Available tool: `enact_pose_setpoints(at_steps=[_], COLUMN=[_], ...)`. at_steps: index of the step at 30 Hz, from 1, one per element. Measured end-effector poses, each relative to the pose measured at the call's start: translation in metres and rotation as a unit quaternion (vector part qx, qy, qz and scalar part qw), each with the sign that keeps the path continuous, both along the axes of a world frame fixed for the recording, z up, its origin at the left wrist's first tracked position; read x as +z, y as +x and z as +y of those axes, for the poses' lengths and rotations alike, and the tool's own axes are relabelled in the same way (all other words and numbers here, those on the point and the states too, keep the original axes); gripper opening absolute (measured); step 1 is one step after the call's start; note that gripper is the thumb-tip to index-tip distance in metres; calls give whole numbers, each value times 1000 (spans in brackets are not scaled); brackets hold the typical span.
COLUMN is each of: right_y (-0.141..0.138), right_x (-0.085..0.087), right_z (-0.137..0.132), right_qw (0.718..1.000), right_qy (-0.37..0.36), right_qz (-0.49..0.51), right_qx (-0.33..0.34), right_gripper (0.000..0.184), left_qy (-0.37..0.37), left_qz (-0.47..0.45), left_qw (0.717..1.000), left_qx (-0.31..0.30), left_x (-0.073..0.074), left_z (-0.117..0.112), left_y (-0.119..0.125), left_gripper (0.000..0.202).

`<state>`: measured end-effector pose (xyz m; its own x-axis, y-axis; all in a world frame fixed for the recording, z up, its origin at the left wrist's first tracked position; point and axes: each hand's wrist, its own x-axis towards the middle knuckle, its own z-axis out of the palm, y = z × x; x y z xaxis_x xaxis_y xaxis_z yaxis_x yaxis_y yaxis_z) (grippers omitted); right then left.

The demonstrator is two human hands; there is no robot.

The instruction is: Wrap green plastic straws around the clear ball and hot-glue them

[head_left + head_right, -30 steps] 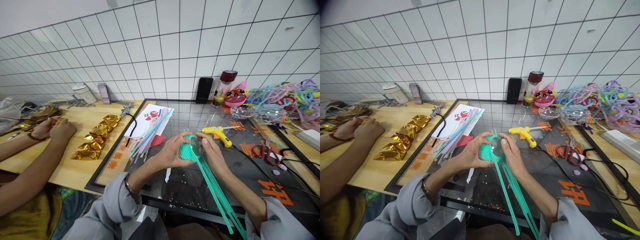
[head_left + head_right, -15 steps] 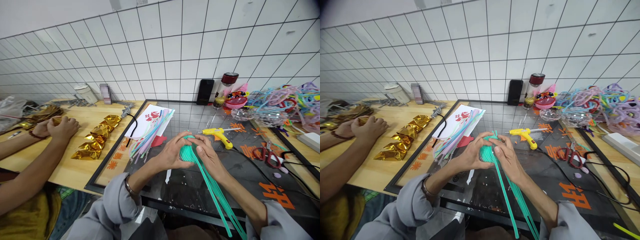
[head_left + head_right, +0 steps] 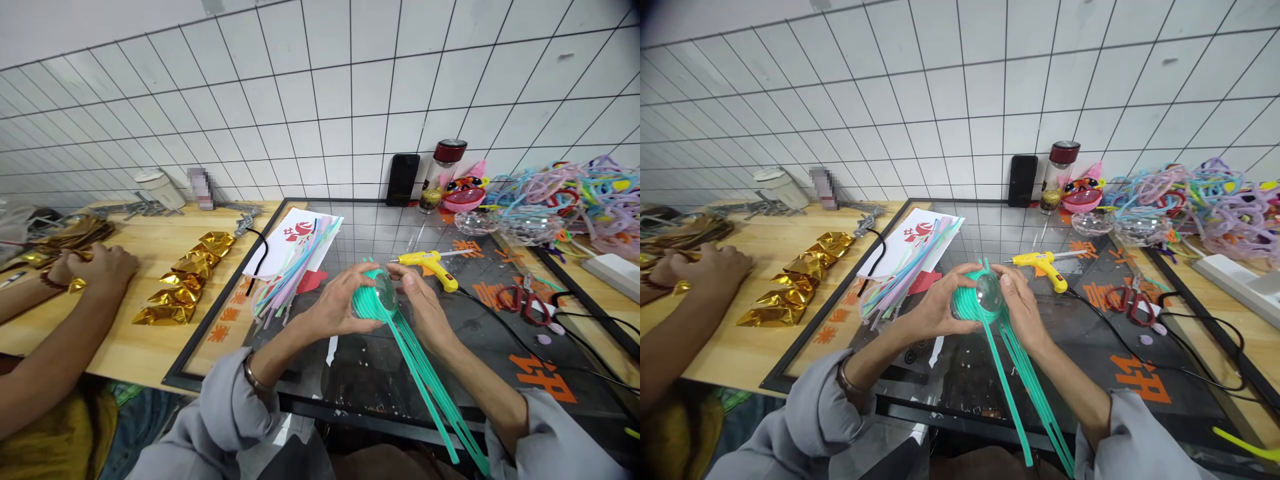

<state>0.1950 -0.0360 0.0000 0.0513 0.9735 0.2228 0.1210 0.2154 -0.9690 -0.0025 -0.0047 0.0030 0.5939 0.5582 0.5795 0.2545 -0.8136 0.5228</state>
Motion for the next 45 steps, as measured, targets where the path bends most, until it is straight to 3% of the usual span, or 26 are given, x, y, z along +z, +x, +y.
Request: enact_pose_setpoints(at_steps=[11,17,21,30,36,45], right_y=[0,0,2,2,3,-1], right_x=[-4,-8,-9,-6,-5,2], right_z=[2,5,4,2,2,-4], right_qw=[998,990,991,997,996,979], right_qy=[-67,-124,-126,-79,1,93], right_qz=[10,64,42,-15,-81,-164], right_qx=[-17,16,26,15,47,74], right_gripper=[65,70,69,64,53,45], left_qy=[-62,-125,-133,-79,-20,-24], left_qz=[-12,-67,-81,-46,5,20], left_qw=[998,990,988,996,999,999], left_qx=[3,4,5,0,26,28], left_x=[3,0,-3,-3,0,1], left_z=[-1,4,5,3,0,-1], left_y=[-1,-3,-3,-1,-1,1], left_gripper=[59,62,63,62,62,61])
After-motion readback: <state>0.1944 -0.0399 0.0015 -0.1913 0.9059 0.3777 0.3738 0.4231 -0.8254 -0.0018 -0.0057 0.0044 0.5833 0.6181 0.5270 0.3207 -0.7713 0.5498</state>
